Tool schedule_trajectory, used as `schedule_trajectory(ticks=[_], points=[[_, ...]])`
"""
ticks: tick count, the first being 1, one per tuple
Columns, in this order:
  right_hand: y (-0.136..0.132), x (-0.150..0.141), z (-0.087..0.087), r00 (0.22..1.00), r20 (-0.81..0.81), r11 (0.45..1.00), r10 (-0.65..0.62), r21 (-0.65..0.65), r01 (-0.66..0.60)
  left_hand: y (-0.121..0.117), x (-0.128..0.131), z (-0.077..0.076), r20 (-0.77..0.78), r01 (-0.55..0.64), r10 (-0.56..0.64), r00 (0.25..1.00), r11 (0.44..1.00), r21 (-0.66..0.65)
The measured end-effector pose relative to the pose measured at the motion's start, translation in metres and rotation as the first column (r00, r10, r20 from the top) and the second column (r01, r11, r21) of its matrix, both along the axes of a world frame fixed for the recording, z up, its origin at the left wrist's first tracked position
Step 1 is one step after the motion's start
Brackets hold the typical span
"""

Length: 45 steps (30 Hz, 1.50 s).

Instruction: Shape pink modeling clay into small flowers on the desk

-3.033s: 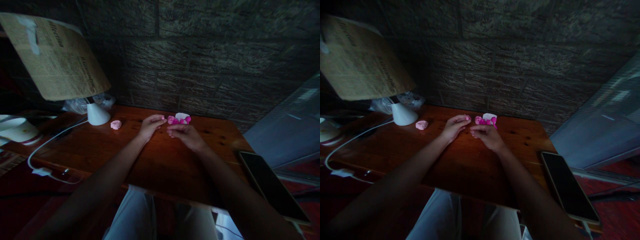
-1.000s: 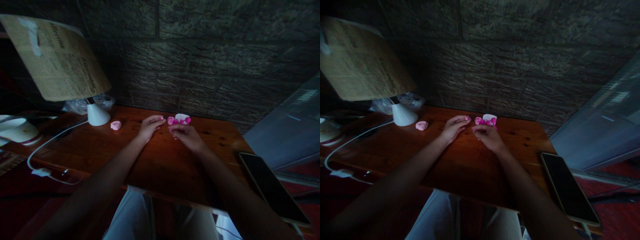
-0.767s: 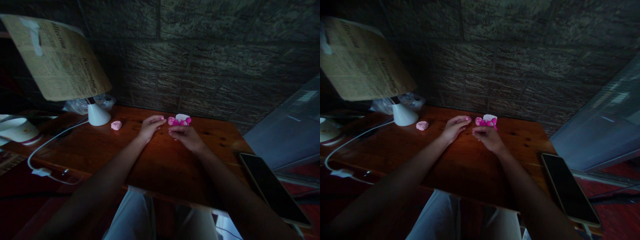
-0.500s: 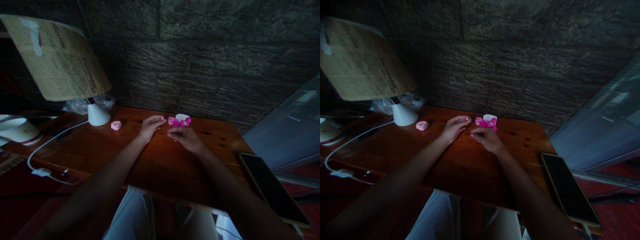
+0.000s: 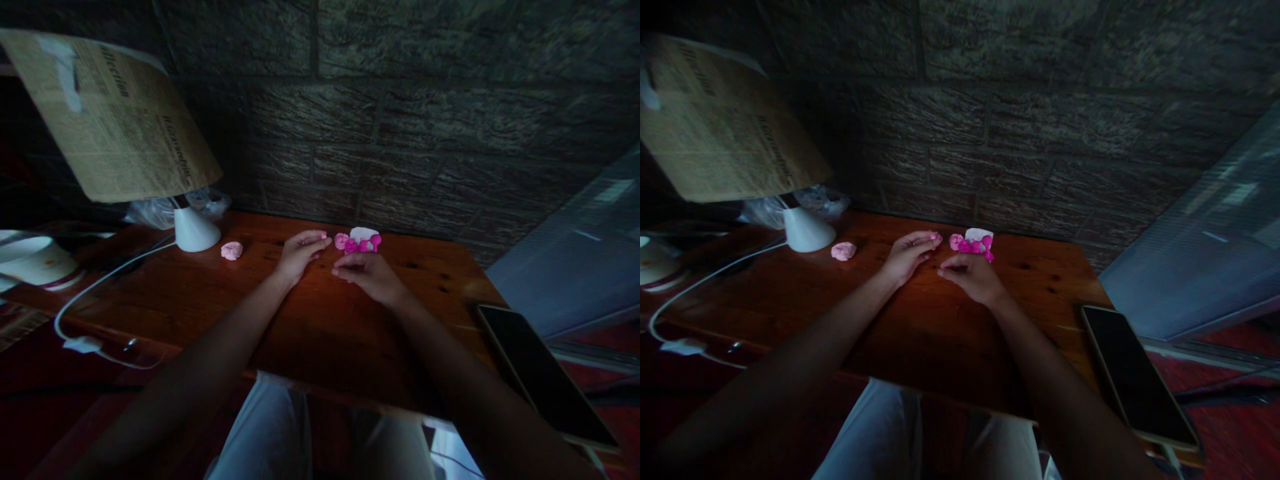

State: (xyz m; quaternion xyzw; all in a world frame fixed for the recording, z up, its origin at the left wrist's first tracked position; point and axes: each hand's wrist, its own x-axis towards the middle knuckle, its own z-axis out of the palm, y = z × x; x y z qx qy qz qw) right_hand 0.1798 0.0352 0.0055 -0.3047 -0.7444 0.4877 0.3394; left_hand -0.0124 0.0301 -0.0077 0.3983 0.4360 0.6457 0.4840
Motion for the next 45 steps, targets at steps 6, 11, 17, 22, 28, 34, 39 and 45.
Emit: schedule_trajectory(ticks=[6, 11, 17, 22, 28, 34, 39, 45], points=[[0.0032, 0.0012, -0.0064, 0.999, -0.006, 0.999, -0.041, 0.015, 0.041, 0.0003, -0.0001, -0.0004, 0.023, -0.004, 0.004, 1.0, 1.0, -0.013], [0.003, 0.0007, -0.0061, 0.999, 0.023, 0.999, -0.036, 0.038, 0.035, -0.0004, 0.0001, 0.001, 0.034, -0.002, 0.002, 0.999, 1.0, -0.008], [-0.001, -0.0002, -0.0025, 0.999, 0.053, 0.999, -0.007, 0.049, 0.004, -0.0003, -0.0003, 0.0008, 0.028, -0.004, 0.004, 1.0, 1.0, -0.014], [-0.0038, -0.0012, -0.0015, 0.997, 0.074, 0.996, 0.0, 0.09, -0.007, 0.0, -0.0006, 0.0004, 0.015, 0.007, -0.007, 1.0, 1.0, -0.005], [-0.0047, -0.0034, -0.0013, 0.995, 0.096, 0.997, -0.035, 0.073, 0.028, -0.0012, 0.001, 0.0025, 0.036, -0.003, 0.003, 0.999, 1.0, -0.01], [-0.0042, -0.0023, -0.0001, 0.993, 0.119, 0.993, -0.029, 0.119, 0.014, -0.0021, 0.0019, 0.0045, 0.017, -0.012, 0.013, 1.0, 1.0, -0.021], [-0.0028, -0.0016, -0.0005, 0.994, 0.112, 0.989, -0.007, 0.146, -0.01, -0.0031, 0.0023, 0.0064, 0.018, -0.013, 0.013, 1.0, 1.0, -0.029], [-0.0009, -0.0005, -0.0024, 0.991, 0.131, 0.991, -0.031, 0.131, 0.013, -0.0024, 0.0013, 0.0053, 0.008, -0.013, 0.013, 1.0, 1.0, -0.022]])
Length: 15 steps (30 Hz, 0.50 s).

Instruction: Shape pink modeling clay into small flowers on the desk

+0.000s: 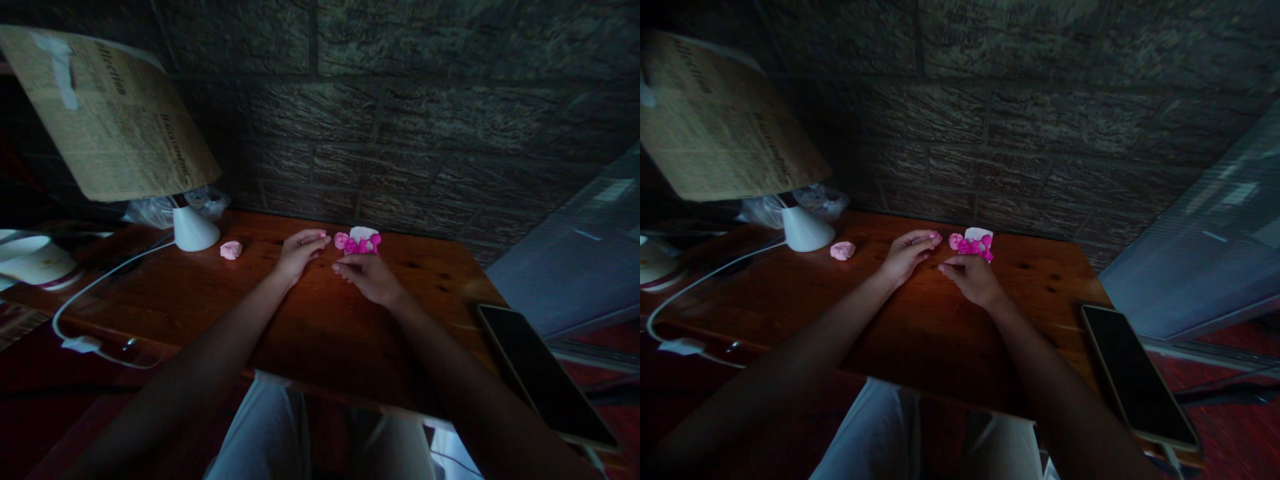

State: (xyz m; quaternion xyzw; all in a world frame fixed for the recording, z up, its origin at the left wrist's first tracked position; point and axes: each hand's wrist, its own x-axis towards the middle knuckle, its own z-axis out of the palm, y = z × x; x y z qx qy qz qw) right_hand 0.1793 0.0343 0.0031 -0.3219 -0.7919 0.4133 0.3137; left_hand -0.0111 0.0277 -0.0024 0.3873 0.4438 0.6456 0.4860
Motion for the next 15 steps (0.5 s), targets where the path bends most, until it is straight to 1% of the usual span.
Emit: schedule_trajectory(ticks=[8, 13, 15], points=[[-0.0067, -0.0029, 0.0037, 0.999, 0.017, 0.999, 0.028, 0.016, -0.028, 0.0007, -0.0001, -0.0011, 0.027, 0.004, -0.004, 1.0, 1.0, 0.001], [-0.0093, -0.0053, 0.0049, 0.999, 0.032, 0.999, -0.028, 0.037, 0.027, 0.0008, 0.0, -0.0015, 0.015, 0.002, -0.002, 1.0, 1.0, 0.002], [-0.0093, -0.0056, 0.0047, 0.999, 0.028, 0.999, -0.031, 0.043, 0.03, 0.0007, -0.0004, -0.0017, 0.012, 0.003, -0.003, 1.0, 1.0, 0.001]])
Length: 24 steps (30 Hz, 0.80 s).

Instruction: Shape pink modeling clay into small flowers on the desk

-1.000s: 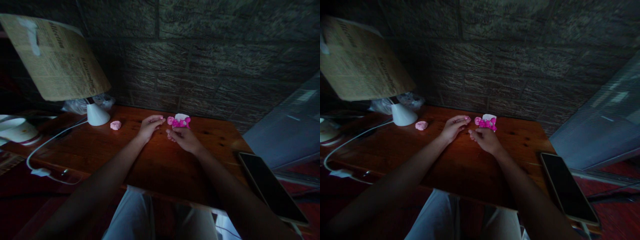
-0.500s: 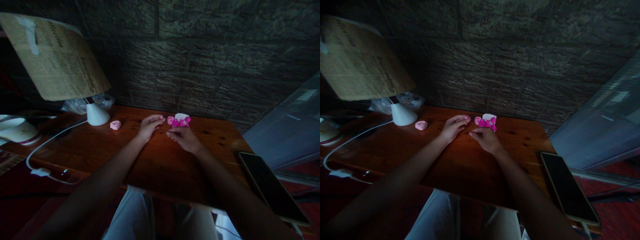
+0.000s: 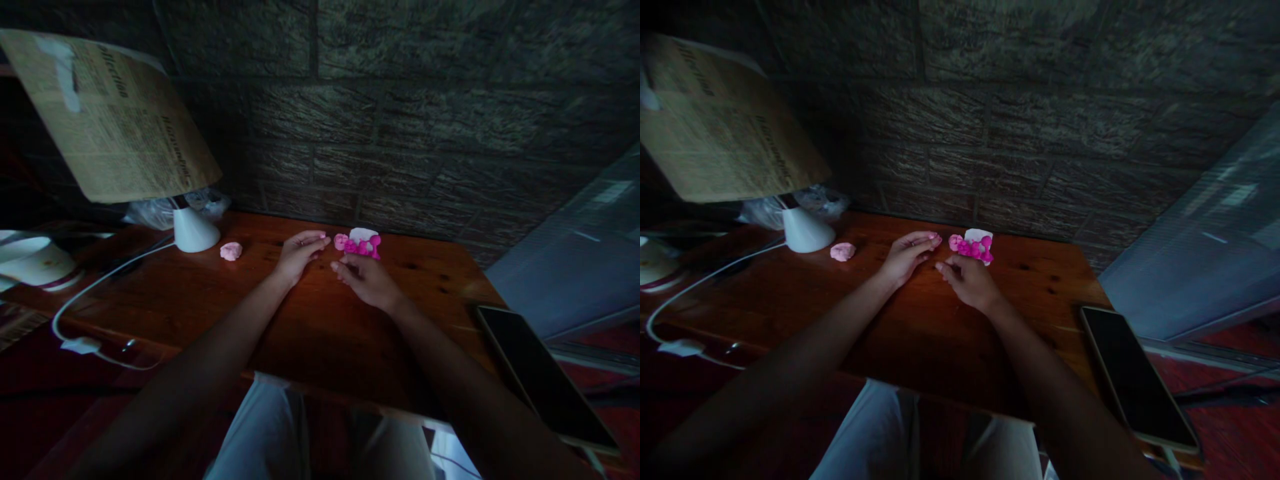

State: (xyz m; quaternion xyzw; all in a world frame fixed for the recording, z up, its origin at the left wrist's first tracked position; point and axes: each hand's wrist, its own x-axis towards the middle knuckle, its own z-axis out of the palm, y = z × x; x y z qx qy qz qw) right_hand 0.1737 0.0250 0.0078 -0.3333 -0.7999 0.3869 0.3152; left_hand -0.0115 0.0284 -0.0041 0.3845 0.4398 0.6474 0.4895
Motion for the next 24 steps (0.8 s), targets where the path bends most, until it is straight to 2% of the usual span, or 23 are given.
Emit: schedule_trajectory(ticks=[8, 14, 24], points=[[0.001, 0.002, 0.001, 0.999, -0.034, 0.999, -0.003, 0.047, 0.004, 0.0, -0.001, -0.001, -0.01, 0.0, 0.0, 1.0, 1.0, -0.001], [0.009, 0.004, -0.006, 0.996, -0.091, 1.0, 0.009, -0.007, -0.01, 0.0, -0.001, 0.0, -0.007, -0.001, 0.001, 1.0, 1.0, 0.008], [0.008, 0.003, -0.007, 0.999, -0.035, 1.0, -0.011, 0.003, 0.012, 0.0, -0.001, 0.0, -0.002, 0.002, -0.002, 1.0, 1.0, 0.01]])
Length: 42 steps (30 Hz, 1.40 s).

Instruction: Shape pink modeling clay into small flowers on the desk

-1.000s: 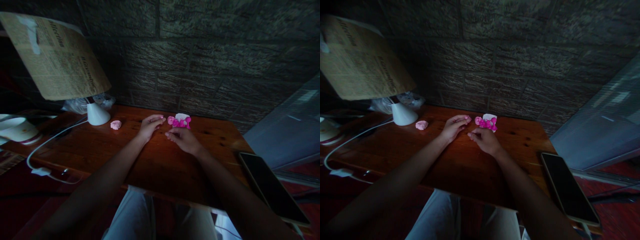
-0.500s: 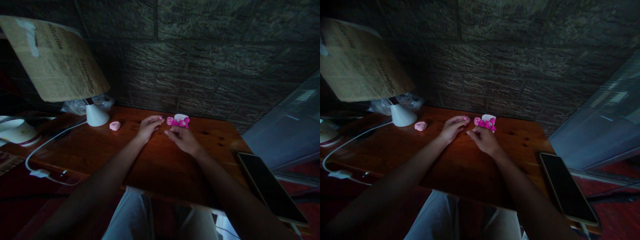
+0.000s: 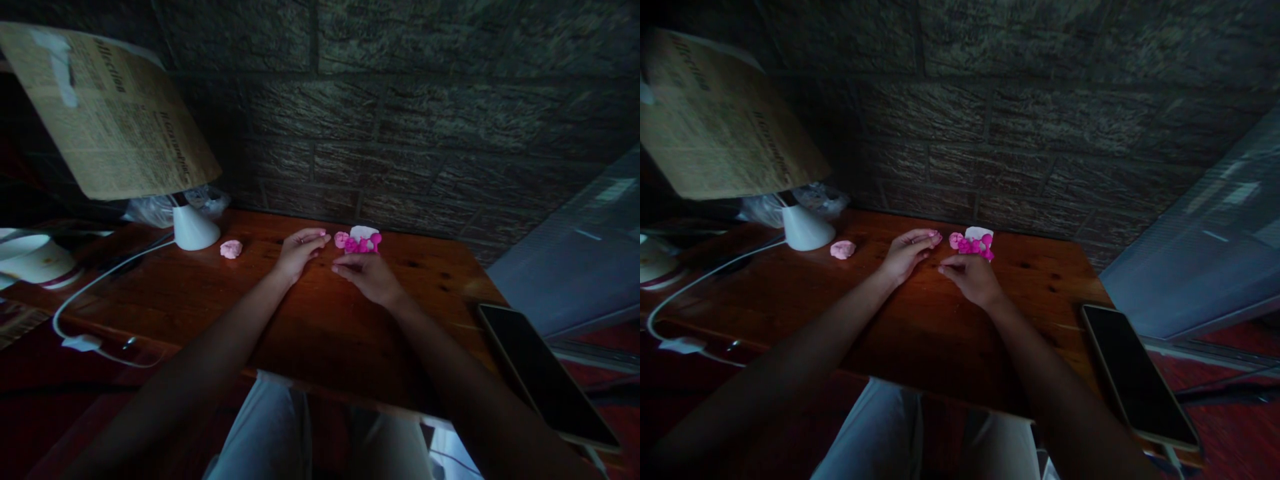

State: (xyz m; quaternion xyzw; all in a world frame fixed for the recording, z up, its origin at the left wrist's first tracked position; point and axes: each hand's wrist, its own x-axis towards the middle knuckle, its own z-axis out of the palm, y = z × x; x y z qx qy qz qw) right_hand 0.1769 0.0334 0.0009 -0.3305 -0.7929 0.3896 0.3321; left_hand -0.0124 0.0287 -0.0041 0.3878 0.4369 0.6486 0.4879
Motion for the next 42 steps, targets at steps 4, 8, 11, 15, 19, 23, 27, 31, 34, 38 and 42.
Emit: schedule_trajectory(ticks=[4, 8, 11, 15, 19, 23, 27, 31, 34, 38, 42], points=[[-0.0034, -0.0008, 0.0034, 1.0, 0.03, 1.0, 0.003, -0.004, -0.003, -0.0013, 0.0008, 0.0012, -0.007, -0.006, 0.006, 1.0, 1.0, -0.008], [-0.0055, -0.0006, 0.0052, 0.998, 0.054, 1.0, 0.015, -0.001, -0.015, -0.002, 0.0017, 0.0021, -0.01, -0.004, 0.004, 1.0, 1.0, -0.005], [-0.0062, -0.0008, 0.0047, 0.998, 0.042, 0.999, 0.036, 0.011, -0.036, -0.002, 0.0021, 0.0026, -0.003, -0.003, 0.003, 1.0, 1.0, 0.002], [-0.0074, -0.0017, 0.005, 0.999, 0.037, 0.999, 0.033, 0.03, -0.034, -0.0023, 0.0023, 0.0033, -0.013, -0.005, 0.005, 1.0, 1.0, -0.007], [-0.0076, -0.0017, 0.006, 0.999, 0.032, 0.998, 0.012, 0.056, -0.014, -0.002, 0.0022, 0.0031, -0.013, -0.002, 0.001, 1.0, 1.0, -0.008], [-0.0061, -0.0011, 0.0054, 0.999, 0.042, 0.998, -0.002, 0.058, 0.0, -0.0016, 0.002, 0.0021, -0.022, 0.006, -0.006, 1.0, 1.0, 0.002], [-0.0056, -0.001, 0.0055, 0.999, 0.039, 1.0, -0.02, 0.025, 0.019, -0.002, 0.0027, 0.002, -0.021, 0.004, -0.004, 1.0, 1.0, 0.002], [-0.0055, -0.0012, 0.0056, 0.999, 0.044, 0.999, -0.016, 0.031, 0.015, -0.002, 0.0032, 0.0022, -0.011, -0.002, 0.002, 1.0, 1.0, -0.003], [-0.0042, -0.0014, 0.0041, 0.998, 0.056, 0.998, -0.018, 0.06, 0.015, -0.0011, 0.0026, 0.0016, -0.021, 0.0, 0.0, 1.0, 1.0, -0.006], [-0.0025, -0.0019, 0.0007, 0.996, 0.079, 0.997, -0.039, 0.077, 0.033, -0.0002, 0.0015, 0.0007, -0.024, 0.005, -0.006, 1.0, 1.0, -0.01], [-0.0049, -0.0038, -0.0009, 0.991, 0.129, 0.995, -0.037, 0.093, 0.025, -0.0006, 0.0017, 0.0014, -0.021, 0.003, -0.003, 1.0, 1.0, -0.007]])
